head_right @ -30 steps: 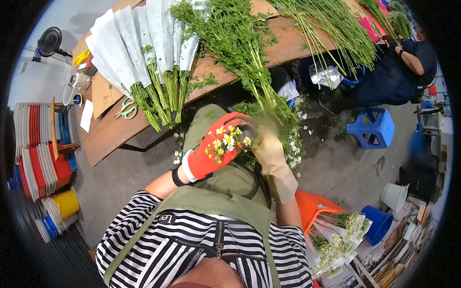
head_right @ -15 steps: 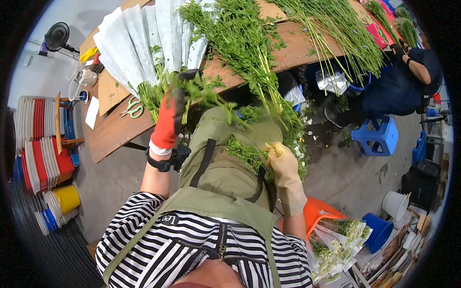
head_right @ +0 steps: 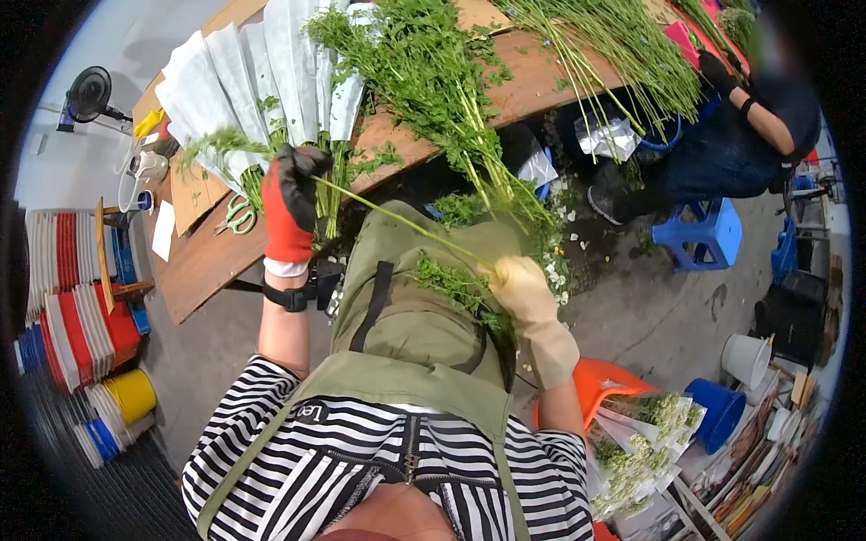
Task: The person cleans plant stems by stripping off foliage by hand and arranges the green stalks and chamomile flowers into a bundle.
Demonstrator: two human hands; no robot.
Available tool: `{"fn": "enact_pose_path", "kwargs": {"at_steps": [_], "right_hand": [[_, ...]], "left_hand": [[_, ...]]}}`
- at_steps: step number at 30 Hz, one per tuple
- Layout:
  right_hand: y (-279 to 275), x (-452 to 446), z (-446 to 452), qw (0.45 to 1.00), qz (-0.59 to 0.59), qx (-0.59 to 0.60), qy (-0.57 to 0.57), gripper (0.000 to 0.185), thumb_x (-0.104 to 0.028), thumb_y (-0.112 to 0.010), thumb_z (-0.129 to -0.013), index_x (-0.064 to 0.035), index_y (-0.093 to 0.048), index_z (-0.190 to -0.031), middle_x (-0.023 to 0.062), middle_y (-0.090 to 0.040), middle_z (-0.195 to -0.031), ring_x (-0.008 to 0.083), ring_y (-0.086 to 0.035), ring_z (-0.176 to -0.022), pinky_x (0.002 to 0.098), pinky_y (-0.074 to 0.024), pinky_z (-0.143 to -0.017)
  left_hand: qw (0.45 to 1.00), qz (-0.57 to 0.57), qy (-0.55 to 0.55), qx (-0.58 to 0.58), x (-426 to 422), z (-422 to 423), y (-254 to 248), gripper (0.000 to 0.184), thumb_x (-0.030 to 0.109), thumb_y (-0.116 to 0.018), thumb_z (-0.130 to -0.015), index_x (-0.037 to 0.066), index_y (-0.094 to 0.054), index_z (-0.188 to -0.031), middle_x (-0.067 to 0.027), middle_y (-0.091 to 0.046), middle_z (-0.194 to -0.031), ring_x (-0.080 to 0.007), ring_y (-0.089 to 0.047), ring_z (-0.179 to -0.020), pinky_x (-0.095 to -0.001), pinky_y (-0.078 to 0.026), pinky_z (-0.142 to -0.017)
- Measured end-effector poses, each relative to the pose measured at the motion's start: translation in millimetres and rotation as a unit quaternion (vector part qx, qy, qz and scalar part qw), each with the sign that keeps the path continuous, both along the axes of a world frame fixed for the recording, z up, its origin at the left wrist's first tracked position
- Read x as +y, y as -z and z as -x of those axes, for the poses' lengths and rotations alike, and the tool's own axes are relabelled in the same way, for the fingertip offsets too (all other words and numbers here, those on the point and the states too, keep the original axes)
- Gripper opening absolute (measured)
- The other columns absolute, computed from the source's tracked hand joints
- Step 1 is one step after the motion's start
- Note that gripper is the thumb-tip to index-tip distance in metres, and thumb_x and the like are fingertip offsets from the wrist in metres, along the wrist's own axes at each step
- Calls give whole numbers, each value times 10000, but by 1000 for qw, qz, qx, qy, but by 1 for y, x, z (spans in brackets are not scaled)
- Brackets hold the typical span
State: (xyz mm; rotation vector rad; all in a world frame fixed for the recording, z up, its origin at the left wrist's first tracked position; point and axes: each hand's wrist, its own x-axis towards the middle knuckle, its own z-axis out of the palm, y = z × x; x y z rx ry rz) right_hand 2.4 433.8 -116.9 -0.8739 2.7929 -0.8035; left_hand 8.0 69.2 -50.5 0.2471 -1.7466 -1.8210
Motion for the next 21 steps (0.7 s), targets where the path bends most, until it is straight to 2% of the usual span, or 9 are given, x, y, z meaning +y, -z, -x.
{"fn": "enact_pose_path", "kwargs": {"at_steps": [1, 5, 8, 10, 11, 13, 16, 20, 21], "right_hand": [[4, 4, 1, 999, 21, 18, -20, 214, -158, -705, -846, -48, -562, -732, 154, -607, -778, 371, -589, -783, 451, -471, -700], [6, 10, 3, 998, 49, 1, -34, 190, -159, -710, -842, -53, -582, -750, 139, -592, -765, 362, -576, -778, 450, -460, -716], [1, 13, 3, 999, 31, -29, -17, 203, -204, -698, -875, -53, -617, -767, 129, -620, -778, 335, -594, -767, 430, -468, -682], [-2, 15, 2, 999, 27, -46, 1, 268, -254, -684, -924, -57, -637, -748, 118, -642, -756, 302, -607, -674, 402, -480, -625], [-15, 12, 2, 977, 56, -201, 42, 258, -247, -654, -947, -50, -648, -781, 107, -651, -766, 267, -603, -649, 379, -478, -616], [-41, 10, 2, 856, 111, -489, 122, 256, -232, -595, -993, -35, -669, -846, 85, -670, -786, 198, -595, -601, 334, -476, -598], [-10, 22, -6, 748, 276, -601, 51, 274, -199, -492, -1039, -8, -663, -939, 72, -676, -805, 128, -573, -579, 277, -472, -594], [-51, 5, -8, 792, 190, -580, 1, 261, -156, -441, -1054, 1, -641, -994, 83, -676, -782, 126, -605, -609, 264, -480, -612], [-45, 2, -10, 761, 262, -594, 26, 238, -161, -466, -1044, -6, -642, -999, 70, -684, -776, 125, -621, -624, 268, -481, -637]], "left_hand": [[998, -42, -16, -53, 8, -3, -5, 373, 249, -392, -1091, 51, -478, -786, -98, -559, -799, -217, -579, -818, -386, -504, -829], [980, -193, -50, 29, -4, 2, 9, 352, 274, -441, -1084, 87, -458, -787, -56, -507, -765, -213, -566, -778, -381, -512, -796], [950, -272, -149, -23, 4, 11, -2, 387, 323, -470, -1063, 99, -488, -749, -77, -591, -777, -193, -554, -698, -322, -444, -649], [947, -316, -55, 37, -9, 9, 11, 347, 317, -495, -1052, 123, -472, -765, -40, -524, -740, -175, -517, -672, -300, -414, -577], [936, -345, -51, 40, -9, 9, 10, 328, 297, -495, -1053, 124, -473, -776, -28, -503, -732, -167, -499, -662, -286, -406, -557], [919, -387, -65, 26, -15, 11, 8, 298, 275, -505, -1047, 125, -477, -790, -14, -482, -722, -153, -479, -652, -259, -389, -521], [905, -420, -69, -9, -37, 12, 11, 293, 284, -520, -1035, 133, -472, -789, -16, -487, -727, -145, -479, -662, -236, -370, -480], [912, -410, 4, -22, -57, 24, 28, 372, 424, -502, -1037, 99, -521, -856, -45, -591, -851, -154, -548, -751, -276, -401, -470], [918, -394, -14, -28, -27, 32, 16, 406, 463, -498, -1031, 85, -536, -889, -52, -606, -871, -150, -554, -764, -285, -405, -468]]}}
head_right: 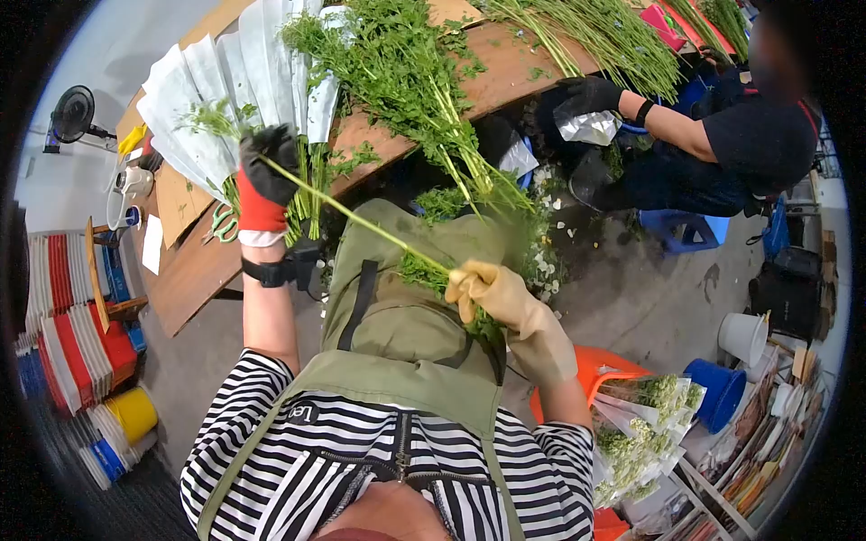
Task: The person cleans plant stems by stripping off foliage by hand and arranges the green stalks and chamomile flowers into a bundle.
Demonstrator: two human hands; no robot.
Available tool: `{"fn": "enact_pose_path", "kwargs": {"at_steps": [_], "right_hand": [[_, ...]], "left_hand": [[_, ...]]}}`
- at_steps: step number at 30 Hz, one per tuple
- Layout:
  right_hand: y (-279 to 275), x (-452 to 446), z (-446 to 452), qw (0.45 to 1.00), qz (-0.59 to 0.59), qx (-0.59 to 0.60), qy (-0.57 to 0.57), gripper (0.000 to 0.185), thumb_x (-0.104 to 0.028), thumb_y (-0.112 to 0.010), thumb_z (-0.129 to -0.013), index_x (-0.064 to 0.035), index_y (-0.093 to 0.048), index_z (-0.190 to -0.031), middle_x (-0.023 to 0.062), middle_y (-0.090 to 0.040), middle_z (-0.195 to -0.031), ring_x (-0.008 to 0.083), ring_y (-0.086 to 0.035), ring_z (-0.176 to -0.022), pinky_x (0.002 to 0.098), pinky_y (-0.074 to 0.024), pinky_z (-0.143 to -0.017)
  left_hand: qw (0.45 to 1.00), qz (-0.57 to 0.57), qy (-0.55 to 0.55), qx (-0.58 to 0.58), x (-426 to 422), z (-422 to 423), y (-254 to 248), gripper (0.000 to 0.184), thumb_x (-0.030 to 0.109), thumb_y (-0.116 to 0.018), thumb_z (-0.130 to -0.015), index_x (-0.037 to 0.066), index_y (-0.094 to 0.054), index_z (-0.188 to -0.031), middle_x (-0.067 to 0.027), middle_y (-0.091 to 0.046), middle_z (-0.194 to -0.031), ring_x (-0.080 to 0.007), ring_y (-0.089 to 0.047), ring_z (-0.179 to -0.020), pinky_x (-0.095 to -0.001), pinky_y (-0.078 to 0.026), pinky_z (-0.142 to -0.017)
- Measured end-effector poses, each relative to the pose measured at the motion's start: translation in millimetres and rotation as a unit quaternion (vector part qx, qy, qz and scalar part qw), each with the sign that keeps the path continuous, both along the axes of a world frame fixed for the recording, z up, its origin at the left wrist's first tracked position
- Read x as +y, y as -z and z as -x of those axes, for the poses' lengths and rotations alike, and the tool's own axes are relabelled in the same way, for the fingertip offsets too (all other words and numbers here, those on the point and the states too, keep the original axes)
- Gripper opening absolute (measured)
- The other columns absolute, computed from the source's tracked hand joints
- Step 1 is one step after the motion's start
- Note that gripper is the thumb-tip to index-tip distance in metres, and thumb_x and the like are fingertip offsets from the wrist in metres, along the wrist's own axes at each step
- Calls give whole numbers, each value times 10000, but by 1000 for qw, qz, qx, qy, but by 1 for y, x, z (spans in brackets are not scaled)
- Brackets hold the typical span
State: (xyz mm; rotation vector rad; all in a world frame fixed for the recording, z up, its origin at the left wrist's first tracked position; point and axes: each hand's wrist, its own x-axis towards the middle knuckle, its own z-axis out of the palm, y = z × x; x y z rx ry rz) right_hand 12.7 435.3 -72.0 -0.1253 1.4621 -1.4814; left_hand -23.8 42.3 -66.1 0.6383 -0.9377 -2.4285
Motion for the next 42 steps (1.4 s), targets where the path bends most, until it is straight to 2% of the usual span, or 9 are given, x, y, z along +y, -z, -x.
{"fn": "enact_pose_path", "kwargs": {"at_steps": [12, 15, 22, 25, 27, 29, 33, 37, 42], "right_hand": [[-49, -66, 12, 979, -79, 181, -55, 212, -159, -590, -950, -66, -727, -1084, 19, -706, -822, 113, -602, -594, 270, -493, -592], [-39, -80, 3, 871, -173, 459, 26, 153, -166, -647, -927, -91, -738, -1025, 7, -682, -767, 132, -589, -596, 288, -488, -588], [-29, -25, 27, 881, -52, 154, 443, 223, -242, -655, -995, -27, -707, -969, -54, -567, -711, 53, -494, -651, 238, -390, -569], [-16, -41, 37, 894, -99, 255, 355, 208, -211, -671, -981, -11, -687, -1035, -10, -637, -809, 59, -562, -712, 218, -455, -632], [-37, -67, 45, 779, -213, 574, 135, 502, -231, -734, -871, -45, -597, -1316, 139, -683, -1212, 281, -630, -1146, 381, -500, -985], [-55, -91, 45, 780, -162, 594, 113, 615, -328, -764, -846, -71, -567, -1369, 159, -675, -1225, 315, -610, -1180, 415, -491, -991], [-72, -135, 26, 827, -94, 553, 33, 469, -394, -733, -878, -147, -631, -1263, 134, -709, -1102, 308, -680, -1023, 391, -546, -859], [-73, -131, 19, 970, -122, 204, -43, 194, -269, -566, -980, -143, -687, -1064, 73, -725, -884, 203, -664, -629, 356, -516, -623], [-57, -83, -4, 914, -182, 361, -40, 163, -224, -560, -982, -134, -685, -1036, 84, -701, -855, 225, -663, -658, 374, -516, -619]], "left_hand": [[971, -124, 202, 25, 57, 7, -34, 389, 487, -428, -1053, 148, -517, -887, 19, -423, -716, -96, -382, -525, -232, -301, -421], [981, -117, 152, 20, 40, 20, -40, 406, 489, -441, -1041, 133, -513, -859, 13, -437, -691, -114, -382, -513, -251, -310, -409], [996, 26, 32, 81, -97, 2, -79, 426, 471, -408, -1045, 121, -484, -815, 6, -371, -655, -111, -348, -512, -246, -296, -379], [998, 30, 35, 51, -84, 5, -66, 444, 520, -416, -1032, 126, -531, -862, 8, -449, -672, -112, -376, -516, -247, -288, -392], [993, -27, 73, 87, -65, 5, -61, 461, 532, -470, -1021, 97, -567, -903, -7, -480, -715, -102, -384, -525, -229, -287, -397], [994, -27, 67, 82, -34, 5, -67, 430, 493, -456, -1034, 108, -555, -871, 1, -449, -704, -113, -365, -543, -230, -305, -398], [998, -3, 41, 53, 28, 8, -76, 434, 502, -472, -1029, 104, -573, -888, -6, -478, -696, -93, -375, -512, -223, -305, -410], [977, -67, 135, 148, 18, 7, -64, 406, 483, -475, -1037, 115, -544, -880, 7, -448, -695, -91, -379, -505, -221, -316, -397], [994, -56, 56, 76, 14, 8, -62, 388, 449, -462, -1046, 117, -544, -862, 7, -424, -682, -97, -385, -513, -221, -284, -390]]}}
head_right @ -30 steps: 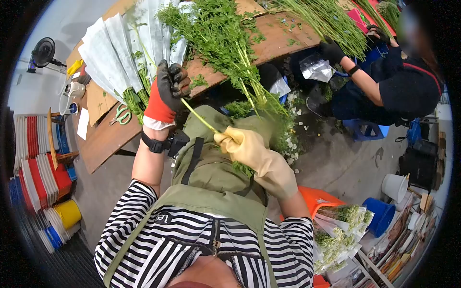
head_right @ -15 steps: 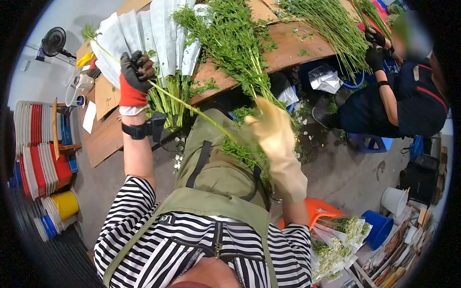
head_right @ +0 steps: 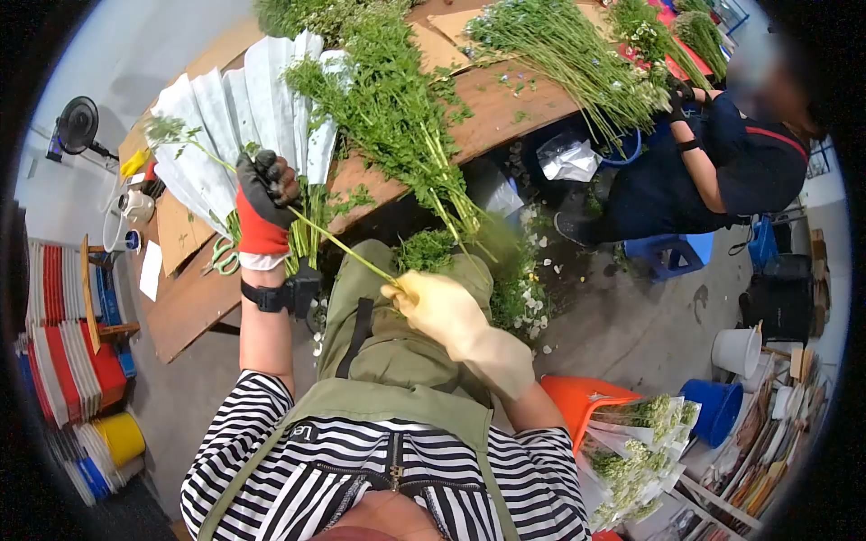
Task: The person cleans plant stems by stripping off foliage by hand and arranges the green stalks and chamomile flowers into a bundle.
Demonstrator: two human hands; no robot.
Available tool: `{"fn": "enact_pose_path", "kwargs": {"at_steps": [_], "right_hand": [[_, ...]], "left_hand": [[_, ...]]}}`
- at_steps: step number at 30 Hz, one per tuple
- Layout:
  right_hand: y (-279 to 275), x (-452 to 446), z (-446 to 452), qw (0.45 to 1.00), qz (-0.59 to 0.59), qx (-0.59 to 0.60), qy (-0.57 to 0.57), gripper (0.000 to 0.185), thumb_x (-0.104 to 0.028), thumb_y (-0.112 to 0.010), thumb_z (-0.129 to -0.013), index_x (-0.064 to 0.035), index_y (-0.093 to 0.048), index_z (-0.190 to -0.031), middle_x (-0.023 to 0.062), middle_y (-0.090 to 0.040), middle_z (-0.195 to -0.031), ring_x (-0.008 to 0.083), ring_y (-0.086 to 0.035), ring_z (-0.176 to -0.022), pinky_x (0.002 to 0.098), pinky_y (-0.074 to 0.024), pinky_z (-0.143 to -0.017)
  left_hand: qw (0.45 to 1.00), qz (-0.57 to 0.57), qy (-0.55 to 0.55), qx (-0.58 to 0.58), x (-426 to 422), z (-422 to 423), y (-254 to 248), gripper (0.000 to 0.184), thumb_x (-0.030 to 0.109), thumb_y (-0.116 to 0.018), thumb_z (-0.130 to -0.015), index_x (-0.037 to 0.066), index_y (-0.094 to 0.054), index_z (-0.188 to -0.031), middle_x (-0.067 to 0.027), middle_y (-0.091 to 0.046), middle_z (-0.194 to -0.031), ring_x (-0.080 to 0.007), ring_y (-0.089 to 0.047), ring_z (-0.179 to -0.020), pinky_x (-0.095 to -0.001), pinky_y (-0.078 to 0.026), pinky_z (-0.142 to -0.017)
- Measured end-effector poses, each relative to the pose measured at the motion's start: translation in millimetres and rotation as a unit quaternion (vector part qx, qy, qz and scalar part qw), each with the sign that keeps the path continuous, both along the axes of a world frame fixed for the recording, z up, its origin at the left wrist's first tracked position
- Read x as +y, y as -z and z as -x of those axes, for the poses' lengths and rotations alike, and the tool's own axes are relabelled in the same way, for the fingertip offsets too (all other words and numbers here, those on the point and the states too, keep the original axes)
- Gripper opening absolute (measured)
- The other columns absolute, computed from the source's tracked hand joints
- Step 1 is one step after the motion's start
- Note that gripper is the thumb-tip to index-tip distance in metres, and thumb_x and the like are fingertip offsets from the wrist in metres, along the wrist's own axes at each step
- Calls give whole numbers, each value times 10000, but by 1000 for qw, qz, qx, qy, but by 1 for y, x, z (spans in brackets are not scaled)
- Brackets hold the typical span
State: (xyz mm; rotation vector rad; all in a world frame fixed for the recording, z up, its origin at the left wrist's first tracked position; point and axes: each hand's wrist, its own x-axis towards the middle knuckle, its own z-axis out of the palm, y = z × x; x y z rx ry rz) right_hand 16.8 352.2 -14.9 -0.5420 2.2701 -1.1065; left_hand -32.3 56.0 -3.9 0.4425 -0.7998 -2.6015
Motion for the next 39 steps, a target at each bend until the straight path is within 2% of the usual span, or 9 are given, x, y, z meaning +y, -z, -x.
{"fn": "enact_pose_path", "kwargs": {"at_steps": [4, 8, 11, 13, 17, 22, 31, 32, 39], "right_hand": [[38, 37, -10, 993, 14, -89, 80, 166, -173, -544, -1007, -120, -674, -1095, 53, -670, -798, 141, -599, -573, 307, -491, -587], [69, 60, -13, 937, 202, -188, 216, 199, -99, -471, -1038, -56, -639, -1135, 56, -708, -877, 70, -532, -514, 229, -435, -500], [68, 66, 9, 912, 262, -137, 285, 237, -67, -406, -1038, -58, -610, -1158, 74, -736, -962, 51, -515, -483, 212, -388, -411], [51, 64, 35, 912, 139, -117, 368, 258, -250, -461, -1069, -74, -631, -988, 56, -713, -794, 56, -446, -413, 220, -309, -375], [87, 103, 109, 921, -60, 15, 385, 226, -295, -503, -1038, -172, -621, -1187, 4, -697, -781, 161, -600, -495, 307, -467, -453], [89, 102, 179, 873, -188, 241, 380, 573, -507, -596, -955, -115, -539, -1368, 166, -645, -1240, 322, -580, -1199, 449, -444, -1009], [74, -21, 150, 918, 5, 391, 59, 266, -204, -702, -862, 11, -635, -1004, 215, -664, -927, 438, -623, -863, 496, -491, -742], [76, -32, 150, 931, -11, 364, 27, 377, -180, -734, -836, 22, -641, -1140, 237, -675, -1022, 428, -633, -965, 489, -502, -832], [125, -68, 185, 906, -122, 403, 36, 165, -124, -689, -788, -17, -698, -914, 219, -687, -888, 408, -661, -847, 441, -522, -701]], "left_hand": [[1000, 16, -15, 21, -27, 14, 14, 394, 454, -473, -1045, 126, -522, -831, 5, -412, -674, -99, -377, -509, -219, -257, -374], [986, 143, 80, 0, 2, 24, 10, 564, 485, -432, -1058, 24, -537, -1366, -104, -681, -1131, -174, -612, -878, -278, -508, -807], [968, 109, 216, 68, 24, 24, 35, 564, 453, -431, -1066, 2, -492, -1398, -140, -600, -1308, -234, -599, -1116, -373, -483, -988], [965, 147, 218, 13, 40, 7, 40, 540, 437, -432, -1069, 5, -499, -1386, -136, -605, -1297, -241, -596, -1122, -389, -482, -993], [960, 95, 257, -51, 41, -22, 86, 514, 432, -448, -1066, 10, -533, -1348, -105, -633, -1226, -213, -602, -1081, -367, -493, -949], [968, 47, 236, -74, 39, -64, 118, 403, 346, -466, -1070, 13, -583, -1266, -77, -670, -1110, -190, -635, -961, -346, -519, -896], [971, 12, 194, -135, 23, -126, 151, 336, 310, -490, -1060, 25, -605, -1196, -81, -668, -1038, -178, -629, -895, -335, -532, -835], [972, 16, 191, -138, 23, -127, 152, 336, 308, -489, -1060, 24, -605, -1196, -79, -668, -1035, -177, -629, -894, -334, -532, -832], [971, 4, 173, -166, 27, -134, 151, 376, 325, -521, -1047, 9, -622, -1225, -70, -691, -1025, -152, -650, -854, -309, -544, -812]]}}
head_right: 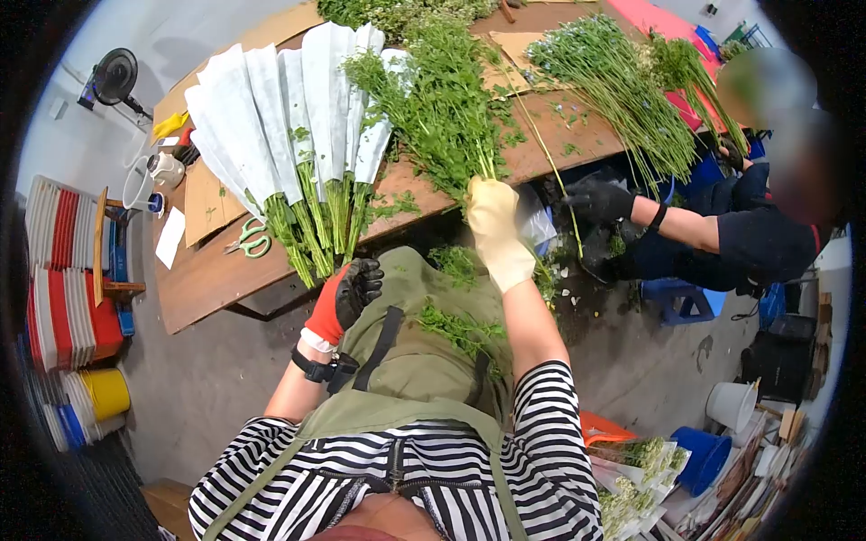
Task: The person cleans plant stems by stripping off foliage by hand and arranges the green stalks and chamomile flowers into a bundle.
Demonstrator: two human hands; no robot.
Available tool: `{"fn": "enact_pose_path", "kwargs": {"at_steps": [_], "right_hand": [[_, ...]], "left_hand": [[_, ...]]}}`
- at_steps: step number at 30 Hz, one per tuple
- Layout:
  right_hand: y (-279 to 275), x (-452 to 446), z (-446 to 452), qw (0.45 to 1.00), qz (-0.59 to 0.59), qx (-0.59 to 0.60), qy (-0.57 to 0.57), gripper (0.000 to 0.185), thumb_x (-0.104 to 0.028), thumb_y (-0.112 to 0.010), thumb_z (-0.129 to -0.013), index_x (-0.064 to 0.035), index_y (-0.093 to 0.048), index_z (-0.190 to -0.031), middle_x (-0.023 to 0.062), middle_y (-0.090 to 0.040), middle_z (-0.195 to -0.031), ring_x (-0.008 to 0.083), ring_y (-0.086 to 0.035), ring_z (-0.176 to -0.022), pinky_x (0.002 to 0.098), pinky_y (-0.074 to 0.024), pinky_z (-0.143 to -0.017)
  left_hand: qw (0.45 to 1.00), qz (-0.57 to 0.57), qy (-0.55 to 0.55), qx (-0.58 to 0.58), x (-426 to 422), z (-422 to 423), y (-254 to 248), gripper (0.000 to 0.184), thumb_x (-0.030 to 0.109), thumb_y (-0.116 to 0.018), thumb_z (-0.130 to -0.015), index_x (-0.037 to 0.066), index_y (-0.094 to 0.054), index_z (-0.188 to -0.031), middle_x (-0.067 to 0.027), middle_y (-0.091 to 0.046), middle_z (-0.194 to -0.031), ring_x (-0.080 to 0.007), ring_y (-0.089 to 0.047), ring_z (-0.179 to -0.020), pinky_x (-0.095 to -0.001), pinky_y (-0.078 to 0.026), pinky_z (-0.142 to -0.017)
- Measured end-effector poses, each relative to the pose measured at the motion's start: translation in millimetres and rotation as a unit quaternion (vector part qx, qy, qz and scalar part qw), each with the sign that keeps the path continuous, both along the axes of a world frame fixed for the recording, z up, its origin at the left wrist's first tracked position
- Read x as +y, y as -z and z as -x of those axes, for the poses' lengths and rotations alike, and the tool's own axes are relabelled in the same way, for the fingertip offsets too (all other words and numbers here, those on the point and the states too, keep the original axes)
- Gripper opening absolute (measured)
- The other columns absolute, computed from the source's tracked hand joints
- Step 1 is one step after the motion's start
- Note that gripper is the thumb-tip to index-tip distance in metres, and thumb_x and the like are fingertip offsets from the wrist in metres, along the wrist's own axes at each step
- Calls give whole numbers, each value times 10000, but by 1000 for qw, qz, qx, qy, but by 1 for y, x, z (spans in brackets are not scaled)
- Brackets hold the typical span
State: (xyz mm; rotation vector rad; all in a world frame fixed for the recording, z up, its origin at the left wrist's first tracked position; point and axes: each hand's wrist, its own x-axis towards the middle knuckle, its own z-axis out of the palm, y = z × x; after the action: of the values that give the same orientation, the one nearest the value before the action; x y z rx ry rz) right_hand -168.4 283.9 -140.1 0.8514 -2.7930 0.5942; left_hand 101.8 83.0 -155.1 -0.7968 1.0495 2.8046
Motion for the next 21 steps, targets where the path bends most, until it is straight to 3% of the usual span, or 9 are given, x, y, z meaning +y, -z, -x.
{"fn": "enact_pose_path", "kwargs": {"at_steps": [2, 3, 6, 7, 10, 12, 15, 18, 21], "right_hand": [[1, 2, 11, 995, -95, 1, -31, 118, -124, -671, -783, -27, -719, -830, 215, -681, -800, 414, -662, -803, 441, -522, -682], [3, 3, 12, 997, -71, 5, 0, 129, -129, -640, -790, -49, -727, -739, 201, -669, -717, 399, -675, -770, 443, -523, -687], [-17, 4, -2, 998, 51, 12, 44, 142, -136, -625, -833, -49, -735, -809, 210, -683, -772, 376, -690, -801, 442, -526, -700], [-17, 5, -10, 981, 175, -9, 88, 170, -201, -643, -898, -58, -727, -934, 154, -713, -790, 269, -692, -719, 407, -520, -667], [-42, 24, -27, 899, 226, -320, 194, 277, -312, -671, -938, -59, -696, -1050, 71, -714, -783, 151, -622, -629, 338, -492, -600], [4, 58, -26, 939, 252, -192, 134, 292, -319, -646, -977, -58, -675, -1105, -5, -692, -781, 63, -534, -586, 250, -422, -526], [-8, 82, -53, 881, 316, -319, 149, 277, -245, -633, -997, -11, -649, -1145, 26, -745, -933, 53, -520, -567, 215, -403, -512], [-29, 85, -87, 854, 339, -369, 139, 298, -239, -639, -995, 14, -638, -1153, 34, -744, -961, 56, -520, -566, 219, -417, -514], [-56, 81, -110, 828, 388, -375, 152, 212, -99, -573, -958, -17, -659, -1133, 67, -741, -920, 111, -606, -587, 232, -462, -556]], "left_hand": [[1000, -7, 4, 3, 1, -3, -1, 379, 326, -515, -1050, 7, -623, -1224, -73, -691, -1028, -152, -649, -852, -310, -544, -811], [1000, -5, 1, -1, 2, -5, -1, 377, 321, -508, -1053, 5, -624, -1222, -76, -691, -1035, -152, -650, -852, -310, -544, -807], [1000, 11, 7, -12, 3, -7, -2, 373, 329, -471, -1069, 14, -605, -1217, -56, -659, -1048, -159, -614, -878, -313, -522, -822], [1000, 7, 3, -6, 3, -8, -1, 371, 320, -483, -1063, 11, -611, -1224, -62, -669, -1048, -160, -624, -873, -315, -527, -824], [1000, 17, -1, 9, 2, -3, 0, 368, 296, -504, -1054, 4, -619, -1246, -75, -687, -1064, -166, -641, -874, -320, -537, -832], [999, 51, 10, 10, 0, 10, -9, 367, 283, -498, -1057, 2, -611, -1263, -74, -681, -1093, -171, -635, -900, -317, -534, -841], [989, 130, 38, 51, -1, 41, -39, 457, 358, -525, -1044, 2, -569, -1328, -87, -650, -1194, -192, -618, -1005, -343, -515, -910], [988, 91, 57, 115, -6, 97, -45, 593, 495, -499, -1031, 23, -517, -1390, -133, -597, -1318, -238, -612, -1096, -405, -512, -957], [996, -16, 0, 91, -13, 168, -66, 879, 725, -502, -916, 24, -447, -1443, -160, -532, -1400, -341, -551, -1217, -503, -470, -1030]]}}
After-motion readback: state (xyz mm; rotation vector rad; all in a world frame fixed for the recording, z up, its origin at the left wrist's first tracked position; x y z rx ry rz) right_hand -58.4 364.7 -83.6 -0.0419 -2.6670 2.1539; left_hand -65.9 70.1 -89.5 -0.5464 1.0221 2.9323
